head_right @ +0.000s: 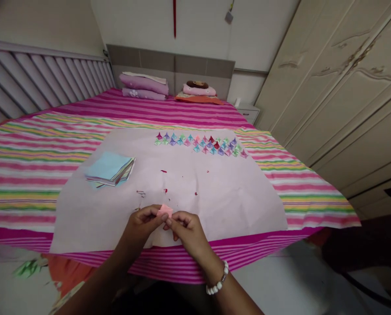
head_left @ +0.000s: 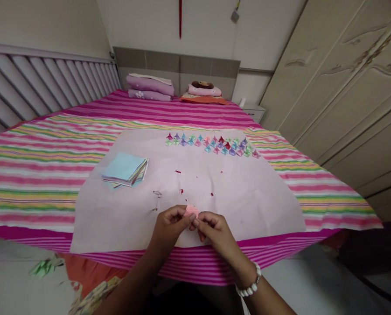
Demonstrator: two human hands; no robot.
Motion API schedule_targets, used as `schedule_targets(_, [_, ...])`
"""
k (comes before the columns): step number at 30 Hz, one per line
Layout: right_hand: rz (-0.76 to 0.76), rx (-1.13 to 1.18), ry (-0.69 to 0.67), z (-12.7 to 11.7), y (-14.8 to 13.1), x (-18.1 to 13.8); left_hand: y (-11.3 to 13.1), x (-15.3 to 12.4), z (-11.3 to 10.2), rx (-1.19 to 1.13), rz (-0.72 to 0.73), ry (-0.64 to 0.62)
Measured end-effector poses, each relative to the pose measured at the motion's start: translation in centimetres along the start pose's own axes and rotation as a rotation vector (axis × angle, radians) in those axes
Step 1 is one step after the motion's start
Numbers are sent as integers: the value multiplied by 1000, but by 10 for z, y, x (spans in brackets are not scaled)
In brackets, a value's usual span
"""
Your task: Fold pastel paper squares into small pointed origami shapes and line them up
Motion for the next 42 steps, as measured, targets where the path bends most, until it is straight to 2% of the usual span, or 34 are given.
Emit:
schedule_targets(6, [-10, 41, -9, 4, 2, 1, -2, 5, -2, -129, -141, 91])
schedule_targets(10, [20, 82, -55, 7, 5, 2, -1, 6, -3, -138, -199, 3])
schedule_targets(17, [43, 107, -45, 7, 6, 3, 5, 3, -1, -124, -179, -114])
schedule_targets(23, [95, 156, -78, 10, 6, -1, 3, 5, -6, -78, -142, 35])
schedule_targets(28, [116, 167, -33, 12, 19, -1, -8, 6, 1, -241, -309, -58])
schedule_targets(30, [112, 188, 4, 11, 24, 1, -11, 7, 2, -216, -345, -67])
schedule_targets(35, [21, 218, 116, 4, 24, 3, -9, 8, -5, -67, -159, 57])
schedule_targets(40, [27, 222, 88, 3, 20, 0, -6, 2, -6, -52, -41, -91])
schedule_targets(42, [26, 205, 63, 3, 18, -1, -4, 0, -7, -49, -43, -92])
Point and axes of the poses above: each hand's wrist, its own x-axis towards the middle knuckle, its own z-axis out of the palm, y = z × x, the point moved 2 cm from there along x, towards the middle knuckle, and after that the axes turned 14 degrees about x, right-handed, at the moved point
